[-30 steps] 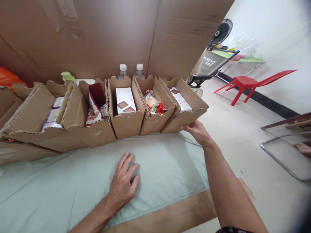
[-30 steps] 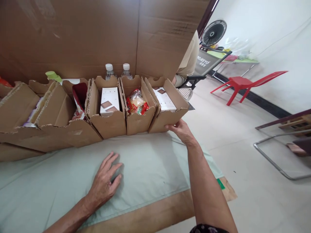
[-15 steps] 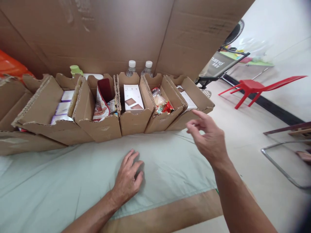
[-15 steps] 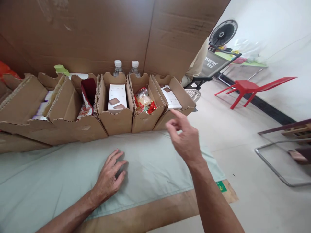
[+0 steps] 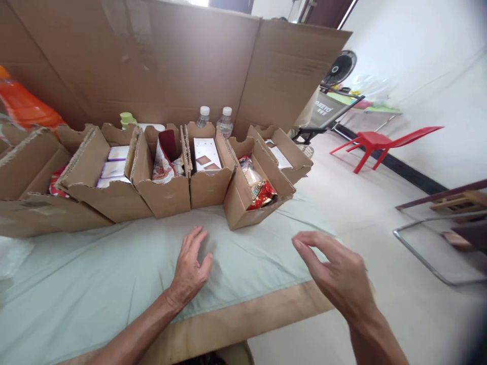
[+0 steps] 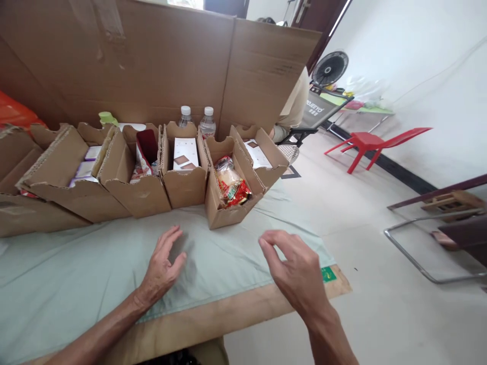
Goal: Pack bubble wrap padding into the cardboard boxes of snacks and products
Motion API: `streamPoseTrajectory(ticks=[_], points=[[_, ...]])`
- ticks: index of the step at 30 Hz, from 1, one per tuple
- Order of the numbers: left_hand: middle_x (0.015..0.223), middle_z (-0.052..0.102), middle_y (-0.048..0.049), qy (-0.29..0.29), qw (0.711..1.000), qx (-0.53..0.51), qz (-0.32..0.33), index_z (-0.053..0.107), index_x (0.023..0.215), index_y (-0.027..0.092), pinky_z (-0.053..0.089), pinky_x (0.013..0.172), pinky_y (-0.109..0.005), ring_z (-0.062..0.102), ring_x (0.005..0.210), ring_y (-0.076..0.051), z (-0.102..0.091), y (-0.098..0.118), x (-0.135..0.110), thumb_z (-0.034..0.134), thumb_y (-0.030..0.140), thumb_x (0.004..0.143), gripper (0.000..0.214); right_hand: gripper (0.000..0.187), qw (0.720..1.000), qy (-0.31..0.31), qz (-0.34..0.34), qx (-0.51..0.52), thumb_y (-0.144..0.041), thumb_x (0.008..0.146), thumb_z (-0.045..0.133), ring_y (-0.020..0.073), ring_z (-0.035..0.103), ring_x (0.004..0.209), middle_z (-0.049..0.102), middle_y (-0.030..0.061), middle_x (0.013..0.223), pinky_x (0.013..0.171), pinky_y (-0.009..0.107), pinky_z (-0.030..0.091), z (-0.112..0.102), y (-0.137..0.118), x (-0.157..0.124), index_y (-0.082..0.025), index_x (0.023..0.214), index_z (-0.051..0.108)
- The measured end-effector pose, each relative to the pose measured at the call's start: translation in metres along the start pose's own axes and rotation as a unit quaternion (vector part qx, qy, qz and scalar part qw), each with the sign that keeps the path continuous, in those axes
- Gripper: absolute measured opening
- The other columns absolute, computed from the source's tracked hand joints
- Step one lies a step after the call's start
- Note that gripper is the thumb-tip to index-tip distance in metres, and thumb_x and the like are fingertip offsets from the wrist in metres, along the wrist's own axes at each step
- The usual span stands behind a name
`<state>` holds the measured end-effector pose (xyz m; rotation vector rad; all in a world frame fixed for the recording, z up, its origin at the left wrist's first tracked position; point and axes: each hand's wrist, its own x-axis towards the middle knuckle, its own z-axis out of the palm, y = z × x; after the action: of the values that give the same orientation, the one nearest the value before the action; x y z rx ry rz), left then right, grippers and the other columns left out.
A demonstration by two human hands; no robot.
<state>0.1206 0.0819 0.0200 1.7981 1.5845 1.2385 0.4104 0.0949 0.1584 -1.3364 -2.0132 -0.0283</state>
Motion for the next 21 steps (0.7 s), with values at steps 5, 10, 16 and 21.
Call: streamPoseTrajectory(ticks=[5, 10, 16, 21], points=[[0.154, 0.054, -0.0161, -0.011, 0.999, -0.032, -0.027, 0.059, 0.138, 0.021, 0.047, 0.040, -0.014, 0.055, 0.140, -0.035, -0.011, 0.020, -0.008, 0.056, 0.017, 0.091, 0.048, 0.008, 0.997, 0.002, 0.080, 0.017, -0.031, 0.098, 0.064, 0.0143, 0.069, 0.071, 0.074, -0.0018, 0.082, 0.062, 0.024, 0.051, -0.028, -0.012, -0.023, -0.025, 0.098, 0.070], [0.154, 0.053, -0.0166, -0.033, 0.999, -0.036, -0.012, 0.059, 0.138, 0.021, 0.047, 0.040, -0.014, 0.057, 0.136, -0.034, -0.010, 0.032, -0.017, 0.055, 0.014, 0.090, 0.048, 0.060, 0.987, -0.105, 0.103, 0.071, -0.032, 0.093, 0.065, 0.0154, 0.066, 0.065, 0.074, -0.0019, 0.083, 0.067, 0.028, 0.053, 0.023, -0.020, 0.042, -0.022, 0.150, 0.052], [0.153, 0.054, -0.0171, -0.032, 0.998, -0.028, -0.035, 0.063, 0.134, 0.021, 0.048, 0.040, -0.015, 0.061, 0.132, -0.035, -0.021, 0.031, -0.022, 0.056, 0.015, 0.089, 0.045, 0.027, 0.985, -0.139, 0.077, 0.062, -0.023, 0.096, 0.049, 0.0164, 0.069, 0.065, 0.075, 0.0008, 0.074, 0.067, 0.027, 0.050, 0.041, -0.013, 0.052, -0.022, 0.095, 0.076], [0.154, 0.055, -0.0165, -0.046, 0.997, -0.044, -0.036, 0.060, 0.138, 0.022, 0.049, 0.041, -0.016, 0.058, 0.137, -0.035, -0.022, 0.040, -0.022, 0.057, 0.018, 0.090, 0.048, 0.026, 0.987, -0.131, -0.018, 0.089, -0.022, 0.096, 0.053, 0.0158, 0.073, 0.070, 0.079, -0.0007, 0.084, 0.065, 0.026, 0.055, -0.024, -0.007, -0.023, -0.028, 0.100, 0.078]])
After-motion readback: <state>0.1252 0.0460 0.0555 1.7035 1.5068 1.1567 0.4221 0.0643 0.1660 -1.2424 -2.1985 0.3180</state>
